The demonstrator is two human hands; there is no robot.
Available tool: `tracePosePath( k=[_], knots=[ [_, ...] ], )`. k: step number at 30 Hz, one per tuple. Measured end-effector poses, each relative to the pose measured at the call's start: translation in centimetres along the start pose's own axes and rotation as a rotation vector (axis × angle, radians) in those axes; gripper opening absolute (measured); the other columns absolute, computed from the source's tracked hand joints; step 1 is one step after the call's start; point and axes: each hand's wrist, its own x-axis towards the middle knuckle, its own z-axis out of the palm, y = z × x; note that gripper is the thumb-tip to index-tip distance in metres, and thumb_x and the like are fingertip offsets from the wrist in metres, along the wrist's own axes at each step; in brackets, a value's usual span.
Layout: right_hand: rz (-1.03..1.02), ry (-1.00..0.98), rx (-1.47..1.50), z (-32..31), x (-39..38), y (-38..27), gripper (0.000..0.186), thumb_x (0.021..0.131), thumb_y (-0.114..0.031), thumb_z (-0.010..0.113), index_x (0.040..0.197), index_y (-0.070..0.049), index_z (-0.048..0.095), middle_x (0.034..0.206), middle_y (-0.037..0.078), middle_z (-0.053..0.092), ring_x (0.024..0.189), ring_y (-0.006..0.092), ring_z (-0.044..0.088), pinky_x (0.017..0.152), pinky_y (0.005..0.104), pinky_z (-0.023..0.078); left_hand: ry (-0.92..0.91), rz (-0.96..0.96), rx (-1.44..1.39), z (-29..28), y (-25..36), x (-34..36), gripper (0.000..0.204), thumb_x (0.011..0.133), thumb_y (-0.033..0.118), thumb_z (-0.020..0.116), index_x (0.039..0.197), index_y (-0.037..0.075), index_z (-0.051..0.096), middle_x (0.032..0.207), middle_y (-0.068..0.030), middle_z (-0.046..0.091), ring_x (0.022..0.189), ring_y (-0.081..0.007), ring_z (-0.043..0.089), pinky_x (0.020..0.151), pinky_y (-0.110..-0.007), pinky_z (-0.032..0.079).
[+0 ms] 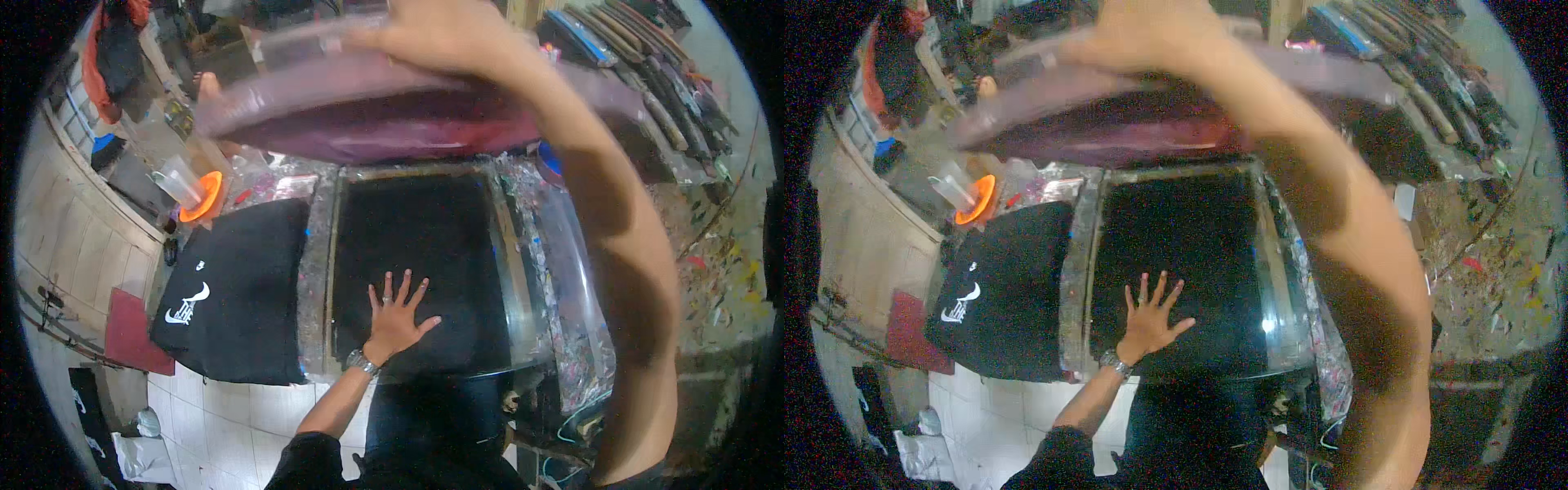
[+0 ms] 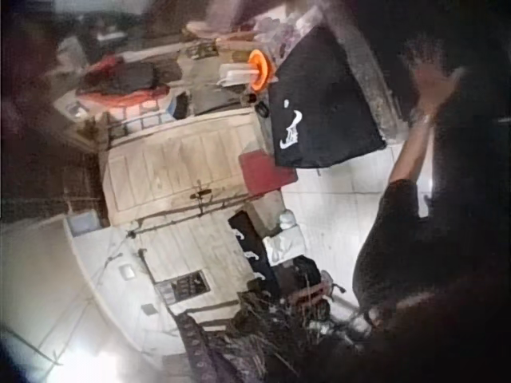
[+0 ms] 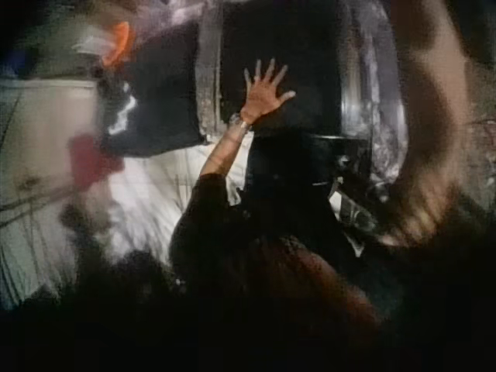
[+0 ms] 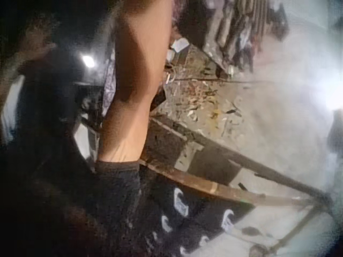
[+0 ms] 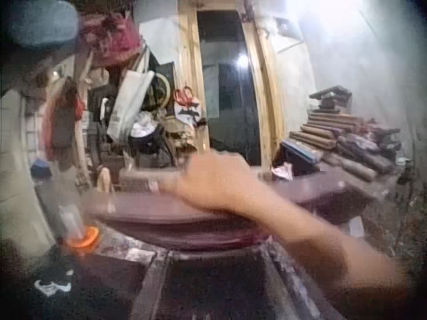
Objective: The person performs screen printing on black shirts by placing them on a board, lowering a screen, and using a squeegee to apply white ink. They repeat this process for multiple shirts, lifting the screen and setting the printed shirts aside.
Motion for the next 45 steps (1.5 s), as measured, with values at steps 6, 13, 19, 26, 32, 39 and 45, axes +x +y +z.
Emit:
tracePosePath(
  k=[6, 13, 19, 26, 32, 39, 45],
  knots=[
    [-0.080, 0.122, 0.060, 7.0, -14.0, -3.9, 0.059, 0.086, -0.060, 0.060, 0.105, -0.004, 0.066, 0.091, 0.020, 0.071, 0.089, 0.0382, 0.069, 0.104, 0.0546, 0.038, 0.619, -0.359, -1.591, -14.2, 4.5, -2.5, 0.065, 0.101, 0.021, 0.057, 0.154, 0.007, 0.021, 0.146, -0.0168, 0.041, 0.126, -0.0297, 0.053, 0.102, -0.046, 0.048],
    [-0.098, -0.491, 0.275, 18.1, -23.6, -4.3, 0.036, 0.088, -0.041, 0.064, 0.109, -0.011, 0.066, 0.085, 0.019, 0.070, 0.081, 0.0352, 0.070, 0.071, 0.0515, 0.053, 0.254, -0.904, -2.048, -2.8, 2.7, -14.9, 0.051, 0.096, 0.010, 0.063, 0.138, 0.004, 0.034, 0.125, -0.0167, 0.055, 0.106, -0.0315, 0.064, 0.095, -0.053, 0.056],
    [-0.068, -0.631, 0.231, 20.3, -26.0, -6.7, 0.034, 0.083, -0.030, 0.066, 0.113, -0.014, 0.065, 0.085, 0.016, 0.072, 0.077, 0.0363, 0.071, 0.071, 0.0513, 0.054, 0.181, -0.940, -1.911, -5.8, 4.8, -13.8, 0.044, 0.101, 0.014, 0.057, 0.136, -0.003, 0.037, 0.127, -0.0182, 0.053, 0.114, -0.0306, 0.060, 0.100, -0.049, 0.054],
    [-0.116, -0.201, -0.094, 32.5, -16.4, -0.7, 0.025, 0.092, -0.026, 0.056, 0.113, -0.014, 0.062, 0.079, 0.009, 0.071, 0.073, 0.0317, 0.072, 0.095, 0.0629, 0.045, 0.088, -1.019, -1.900, -3.2, 3.3, -15.0, 0.041, 0.101, 0.013, 0.056, 0.135, -0.002, 0.039, 0.121, -0.0225, 0.059, 0.106, -0.0333, 0.065, 0.094, -0.049, 0.056],
    [-0.081, -0.012, -0.088, 36.5, -16.8, 2.9, 0.026, 0.090, -0.015, 0.055, 0.115, -0.012, 0.061, 0.099, 0.013, 0.066, 0.080, 0.0324, 0.069, 0.073, 0.0519, 0.055, -0.527, -0.930, -1.350, -4.2, 0.6, -15.2, 0.056, 0.098, 0.034, 0.060, 0.135, -0.005, 0.044, 0.104, -0.0229, 0.069, 0.090, -0.0380, 0.070, 0.085, -0.046, 0.057],
    [-0.170, -0.392, 0.124, 28.0, -22.1, -2.8, 0.018, 0.091, -0.027, 0.056, 0.101, -0.013, 0.061, 0.087, 0.012, 0.072, 0.078, 0.0299, 0.072, 0.064, 0.0470, 0.057, 0.029, 0.064, 0.096, -10.6, -5.3, 0.8, 0.063, 0.085, 0.040, 0.072, 0.128, -0.002, 0.053, 0.111, -0.0242, 0.066, 0.095, -0.0364, 0.068, 0.081, -0.046, 0.055],
    [0.105, -0.401, 0.198, 30.4, -18.7, 10.9, 0.039, 0.081, -0.044, 0.073, 0.088, -0.006, 0.063, 0.085, 0.019, 0.067, 0.081, 0.0400, 0.067, 0.071, 0.0525, 0.051, -0.313, 0.142, -0.080, -4.5, -12.9, 11.9, 0.041, 0.088, 0.030, 0.070, 0.112, 0.000, 0.057, 0.092, -0.0236, 0.068, 0.084, -0.0391, 0.068, 0.072, -0.048, 0.053]
  ],
)
